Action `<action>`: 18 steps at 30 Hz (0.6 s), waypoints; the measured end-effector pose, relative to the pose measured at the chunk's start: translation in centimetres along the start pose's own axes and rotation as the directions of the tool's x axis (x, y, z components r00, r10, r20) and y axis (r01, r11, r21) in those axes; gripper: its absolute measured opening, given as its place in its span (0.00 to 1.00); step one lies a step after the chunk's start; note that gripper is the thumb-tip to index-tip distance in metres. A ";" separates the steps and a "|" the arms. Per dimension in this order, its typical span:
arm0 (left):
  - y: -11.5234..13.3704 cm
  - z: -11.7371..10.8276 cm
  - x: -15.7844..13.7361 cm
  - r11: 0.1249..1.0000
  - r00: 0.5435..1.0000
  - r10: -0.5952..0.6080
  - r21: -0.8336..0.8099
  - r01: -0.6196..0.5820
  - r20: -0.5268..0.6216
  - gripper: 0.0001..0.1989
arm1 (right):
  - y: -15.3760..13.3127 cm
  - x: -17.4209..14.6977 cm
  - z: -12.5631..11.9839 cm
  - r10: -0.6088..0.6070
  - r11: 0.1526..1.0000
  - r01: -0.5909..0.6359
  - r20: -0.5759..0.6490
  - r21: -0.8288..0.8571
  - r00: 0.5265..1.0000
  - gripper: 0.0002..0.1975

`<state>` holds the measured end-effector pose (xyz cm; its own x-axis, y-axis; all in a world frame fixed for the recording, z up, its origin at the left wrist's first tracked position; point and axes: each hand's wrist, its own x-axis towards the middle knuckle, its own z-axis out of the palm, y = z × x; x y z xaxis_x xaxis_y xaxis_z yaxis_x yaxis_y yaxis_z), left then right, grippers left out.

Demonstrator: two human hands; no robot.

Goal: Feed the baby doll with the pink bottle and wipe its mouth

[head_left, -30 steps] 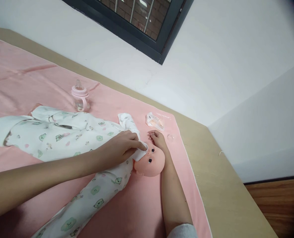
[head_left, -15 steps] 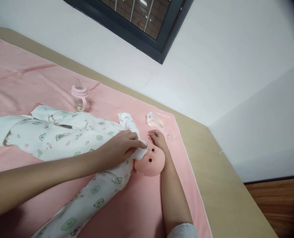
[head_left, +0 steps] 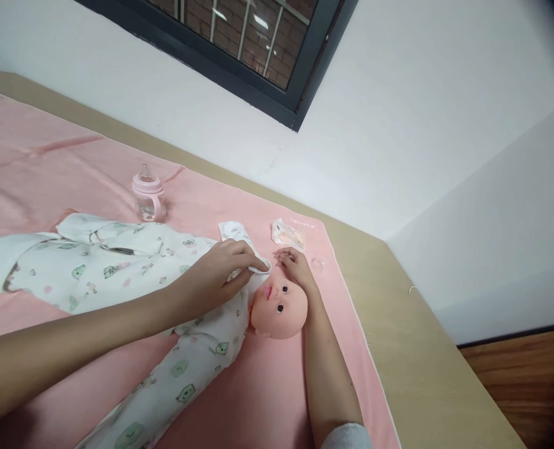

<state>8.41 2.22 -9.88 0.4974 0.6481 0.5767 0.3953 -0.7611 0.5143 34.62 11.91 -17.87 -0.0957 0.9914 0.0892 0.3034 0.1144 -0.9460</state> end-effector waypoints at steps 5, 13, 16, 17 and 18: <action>-0.3 -2.1 0.7 0.992 0.995 -0.043 0.116 0.053 -0.089 0.17 | -8.9 -2.9 -0.2 -0.405 0.914 0.406 0.043 -0.015 0.913 0.07; -1.3 -3.0 1.0 0.984 0.995 -0.046 0.167 0.060 -0.083 0.15 | -15.7 -8.3 3.2 -0.479 0.675 0.609 0.380 -0.418 0.792 0.22; -1.2 -3.1 1.0 0.982 0.996 -0.061 0.174 0.070 -0.057 0.15 | -15.0 -8.0 3.7 -0.441 0.666 0.579 0.379 -0.469 0.814 0.23; -1.1 -3.2 1.1 0.982 0.996 -0.078 0.171 0.084 -0.042 0.15 | -14.8 -7.9 3.6 -0.431 0.676 0.565 0.369 -0.473 0.824 0.22; -1.0 -3.6 1.2 0.980 0.995 -0.097 0.169 0.101 -0.032 0.15 | -14.8 -7.8 3.5 -0.422 0.689 0.546 0.349 -0.476 0.837 0.22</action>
<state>5.86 3.84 -7.45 0.4320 0.7194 0.5439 0.5680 -0.6855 0.4555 27.58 2.30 -5.68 -0.5391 0.7591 0.3648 0.6082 0.6505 -0.4550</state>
